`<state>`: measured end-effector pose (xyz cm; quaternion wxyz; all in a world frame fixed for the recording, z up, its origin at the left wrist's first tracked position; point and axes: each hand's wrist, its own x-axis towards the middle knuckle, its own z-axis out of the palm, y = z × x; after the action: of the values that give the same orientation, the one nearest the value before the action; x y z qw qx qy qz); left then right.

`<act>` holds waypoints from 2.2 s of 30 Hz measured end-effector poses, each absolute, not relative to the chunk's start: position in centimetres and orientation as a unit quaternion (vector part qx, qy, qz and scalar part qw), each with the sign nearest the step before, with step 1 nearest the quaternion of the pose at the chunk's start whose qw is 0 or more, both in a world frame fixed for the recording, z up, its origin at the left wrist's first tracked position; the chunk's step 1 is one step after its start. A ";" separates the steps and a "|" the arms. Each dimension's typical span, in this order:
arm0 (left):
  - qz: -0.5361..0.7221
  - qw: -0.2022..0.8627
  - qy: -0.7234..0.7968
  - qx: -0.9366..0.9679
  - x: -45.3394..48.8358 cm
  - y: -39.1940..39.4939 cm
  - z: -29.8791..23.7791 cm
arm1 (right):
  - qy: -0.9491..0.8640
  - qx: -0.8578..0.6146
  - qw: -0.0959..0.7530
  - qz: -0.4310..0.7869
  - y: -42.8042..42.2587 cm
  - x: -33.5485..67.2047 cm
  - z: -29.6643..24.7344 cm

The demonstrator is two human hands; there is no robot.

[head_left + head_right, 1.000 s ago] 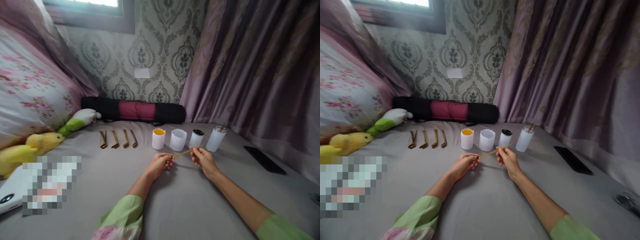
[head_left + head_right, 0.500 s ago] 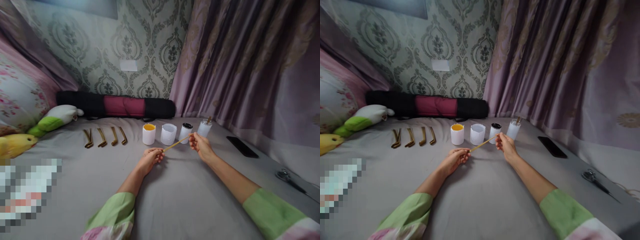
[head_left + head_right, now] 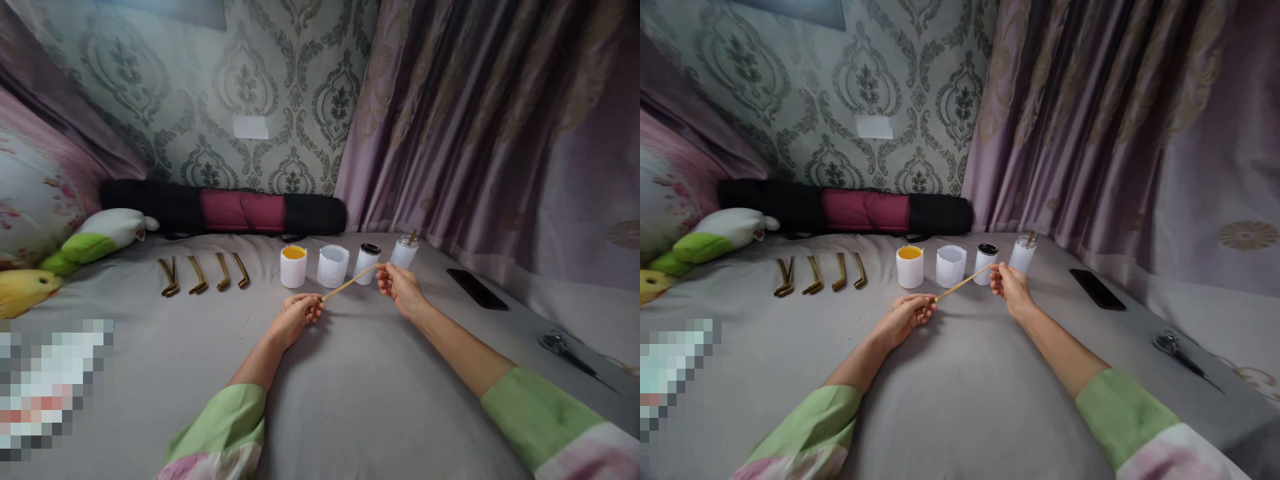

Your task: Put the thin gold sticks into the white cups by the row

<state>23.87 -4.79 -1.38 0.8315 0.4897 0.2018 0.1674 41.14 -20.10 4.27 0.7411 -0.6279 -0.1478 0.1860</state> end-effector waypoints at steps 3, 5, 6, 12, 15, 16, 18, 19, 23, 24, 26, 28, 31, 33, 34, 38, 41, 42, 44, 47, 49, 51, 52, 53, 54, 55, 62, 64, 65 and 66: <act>0.166 0.832 0.200 0.490 23.8 -4.8 -1.4 | -0.154 -0.629 0.737 0.191 -20.1 41.1 4.2; 0.166 0.833 0.200 0.488 23.8 -4.8 -1.4 | -0.159 -0.630 0.735 0.193 -20.0 41.0 4.3; 0.166 0.834 0.202 0.486 23.8 -4.8 -1.5 | -0.161 -0.630 0.735 0.192 -19.9 40.9 4.3; 0.169 0.833 0.212 0.482 23.9 -4.8 -1.4 | -0.157 -0.629 0.737 0.191 -19.6 40.6 4.9; 0.170 0.832 0.212 0.484 23.8 -4.9 -1.2 | -0.155 -0.633 0.735 0.188 -19.6 40.6 5.0; 0.170 0.832 0.211 0.485 23.8 -4.9 -1.2 | -0.157 -0.634 0.734 0.187 -19.6 40.6 5.0; 0.170 0.831 0.212 0.486 23.7 -5.0 -1.1 | -0.162 -0.634 0.733 0.188 -19.6 40.6 5.0; 0.170 0.830 0.214 0.486 23.7 -5.0 -1.1 | -0.164 -0.634 0.732 0.189 -19.6 40.6 4.9; 0.170 0.829 0.215 0.487 23.7 -5.0 -1.1 | -0.169 -0.632 0.732 0.192 -19.8 40.7 4.6; 0.170 0.830 0.213 0.487 23.8 -5.0 -1.1 | -0.172 -0.630 0.732 0.192 -19.8 40.8 4.6; 0.170 0.829 0.212 0.489 23.8 -5.0 -1.2 | -0.176 -0.628 0.733 0.192 -19.9 40.8 4.4; 0.168 0.827 0.213 0.492 23.8 -4.9 -1.3 | -0.179 -0.629 0.732 0.193 -20.0 40.9 4.3; 0.169 0.827 0.211 0.493 23.9 -4.9 -1.5 | -0.181 -0.632 0.728 0.194 -20.1 40.9 4.2; 0.170 0.827 0.211 0.493 23.9 -4.9 -1.6 | -0.180 -0.634 0.727 0.194 -20.2 40.9 4.2; 0.171 0.827 0.212 0.492 23.9 -4.9 -1.6 | -0.178 -0.633 0.727 0.194 -20.2 40.8 4.3; 0.174 0.827 0.213 0.490 24.0 -4.9 -1.5 | -0.181 -0.629 0.728 0.202 -20.2 40.7 4.3; 0.175 0.827 0.211 0.491 23.9 -5.0 -1.4 | -0.184 -0.628 0.728 0.204 -20.2 40.6 4.3; 0.174 0.827 0.211 0.492 23.9 -5.0 -1.4 | -0.185 -0.627 0.729 0.203 -20.2 40.6 4.3; 0.172 0.827 0.209 0.492 23.8 -5.0 -1.3 | -0.188 -0.625 0.730 0.203 -20.1 40.6 4.2; 0.169 0.829 0.210 0.491 23.7 -5.1 -1.2 | -0.194 -0.624 0.731 0.198 -20.1 40.7 4.0; 0.167 0.830 0.209 0.490 23.6 -5.1 -1.1 | -0.198 -0.625 0.731 0.190 -20.1 40.8 3.9; 0.165 0.831 0.209 0.489 23.6 -5.0 -1.1 | -0.199 -0.624 0.733 0.183 -20.1 40.9 3.8; 0.165 0.831 0.208 0.489 23.6 -5.0 -1.1 | -0.198 -0.624 0.734 0.181 -20.2 40.9 3.8; 0.164 0.832 0.208 0.488 23.6 -5.0 -1.1 | -0.198 -0.624 0.735 0.179 -20.3 41.0 3.9; 0.163 0.833 0.206 0.486 23.6 -5.0 -1.1 | -0.197 -0.623 0.735 0.178 -20.4 41.0 3.9; 0.163 0.835 0.205 0.484 23.6 -5.0 -1.1 | -0.197 -0.623 0.736 0.177 -20.5 41.1 4.0; 0.172 0.853 0.210 0.445 23.4 -4.7 -0.9 | -0.188 -0.624 0.741 0.161 -22.0 42.2 4.7; 0.175 0.858 0.214 0.434 23.3 -4.5 -0.9 | -0.183 -0.627 0.742 0.151 -22.6 42.7 5.1; 0.175 0.860 0.214 0.429 23.3 -4.4 -0.9 | -0.180 -0.631 0.741 0.145 -22.9 43.0 5.3; 0.173 0.863 0.212 0.425 23.2 -4.3 -0.9 | -0.176 -0.634 0.740 0.139 -23.2 43.3 5.5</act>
<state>23.21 -4.31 -0.93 0.8625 0.4254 0.2122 0.1735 43.30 -23.23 5.54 0.7400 -0.6340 -0.1763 0.1391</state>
